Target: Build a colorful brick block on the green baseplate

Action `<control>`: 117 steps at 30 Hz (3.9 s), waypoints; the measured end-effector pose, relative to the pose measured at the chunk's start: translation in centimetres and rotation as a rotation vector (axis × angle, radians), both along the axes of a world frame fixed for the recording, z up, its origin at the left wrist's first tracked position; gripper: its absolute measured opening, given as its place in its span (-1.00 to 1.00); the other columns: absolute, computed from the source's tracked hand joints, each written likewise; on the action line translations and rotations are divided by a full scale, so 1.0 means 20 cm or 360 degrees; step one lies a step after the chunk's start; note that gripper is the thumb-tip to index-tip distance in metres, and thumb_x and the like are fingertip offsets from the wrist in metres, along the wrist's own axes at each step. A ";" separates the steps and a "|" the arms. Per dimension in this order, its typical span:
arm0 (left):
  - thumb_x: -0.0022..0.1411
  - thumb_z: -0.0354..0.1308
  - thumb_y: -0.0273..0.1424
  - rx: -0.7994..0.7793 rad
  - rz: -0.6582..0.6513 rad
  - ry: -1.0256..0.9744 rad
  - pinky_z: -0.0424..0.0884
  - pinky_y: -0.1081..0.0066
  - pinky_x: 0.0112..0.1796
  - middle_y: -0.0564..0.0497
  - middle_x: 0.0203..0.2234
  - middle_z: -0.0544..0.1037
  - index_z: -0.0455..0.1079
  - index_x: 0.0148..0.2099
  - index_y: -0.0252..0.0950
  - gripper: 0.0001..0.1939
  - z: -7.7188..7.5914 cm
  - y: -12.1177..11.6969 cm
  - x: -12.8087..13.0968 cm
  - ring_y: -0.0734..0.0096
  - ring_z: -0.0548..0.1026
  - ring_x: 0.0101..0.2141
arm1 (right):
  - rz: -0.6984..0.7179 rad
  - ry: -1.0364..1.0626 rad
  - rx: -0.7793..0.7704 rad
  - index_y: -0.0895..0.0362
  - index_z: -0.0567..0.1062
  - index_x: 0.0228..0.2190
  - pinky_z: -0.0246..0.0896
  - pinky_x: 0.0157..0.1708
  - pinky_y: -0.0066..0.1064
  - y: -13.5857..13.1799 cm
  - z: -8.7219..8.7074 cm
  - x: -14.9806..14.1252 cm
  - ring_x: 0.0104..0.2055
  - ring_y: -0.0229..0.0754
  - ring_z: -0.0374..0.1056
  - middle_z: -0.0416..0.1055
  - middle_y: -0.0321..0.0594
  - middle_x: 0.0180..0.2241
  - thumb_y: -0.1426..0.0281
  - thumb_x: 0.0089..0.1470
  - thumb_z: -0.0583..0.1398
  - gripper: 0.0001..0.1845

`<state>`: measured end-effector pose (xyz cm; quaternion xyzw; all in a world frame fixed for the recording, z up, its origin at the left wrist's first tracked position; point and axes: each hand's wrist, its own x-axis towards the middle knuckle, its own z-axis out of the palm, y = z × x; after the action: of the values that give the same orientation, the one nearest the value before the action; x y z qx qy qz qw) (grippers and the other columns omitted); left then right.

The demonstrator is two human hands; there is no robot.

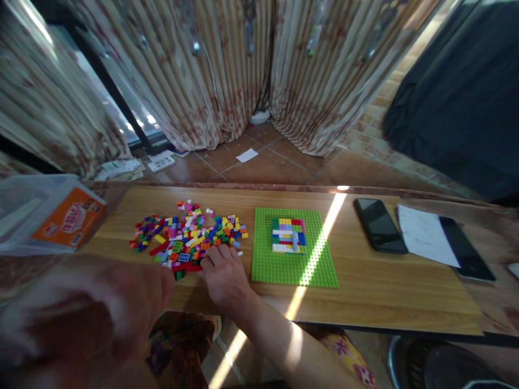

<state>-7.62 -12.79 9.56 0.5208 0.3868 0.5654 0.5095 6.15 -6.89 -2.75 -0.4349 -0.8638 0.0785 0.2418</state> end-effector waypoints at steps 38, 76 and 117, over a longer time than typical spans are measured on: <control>0.18 0.13 -0.53 0.0130 0.0148 0.1116 0.46 0.35 -0.18 -0.04 -0.31 0.60 0.47 -0.19 -0.31 -0.85 -0.59 0.53 0.71 0.35 0.55 -0.28 | -0.1036 0.0583 -0.0304 0.11 0.58 -0.37 0.29 -0.28 -0.33 0.17 0.13 0.81 -0.35 -0.21 0.37 0.47 -0.21 -0.31 0.33 0.01 0.23 -0.85; 0.11 0.13 -0.52 -0.0063 0.0065 0.1213 0.41 0.44 -0.31 0.01 -0.40 0.60 0.49 -0.27 -0.31 -0.86 -0.37 0.50 0.24 0.41 0.52 -0.37 | -0.1463 0.0778 -0.0538 0.17 0.62 -0.41 0.14 -0.59 -0.40 0.19 0.19 0.81 -0.56 -0.12 0.39 0.51 -0.15 -0.57 0.06 -0.16 0.27 -0.58; 0.15 0.14 -0.49 -0.0361 0.1030 0.1713 0.42 0.41 -0.24 -0.05 -0.17 0.52 0.44 -0.01 -0.27 -0.67 -0.57 0.06 0.05 0.45 0.48 -0.39 | -0.0737 0.0558 -0.0266 0.07 0.59 -0.45 0.17 -0.44 -0.31 0.19 0.16 0.81 -0.45 -0.09 0.40 0.53 -0.15 -0.45 0.11 0.04 0.10 -0.63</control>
<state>-6.66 -11.63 -1.93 0.5316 0.7837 0.3055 0.0994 22.27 -3.17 0.41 -0.6186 -0.6772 0.1659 0.3621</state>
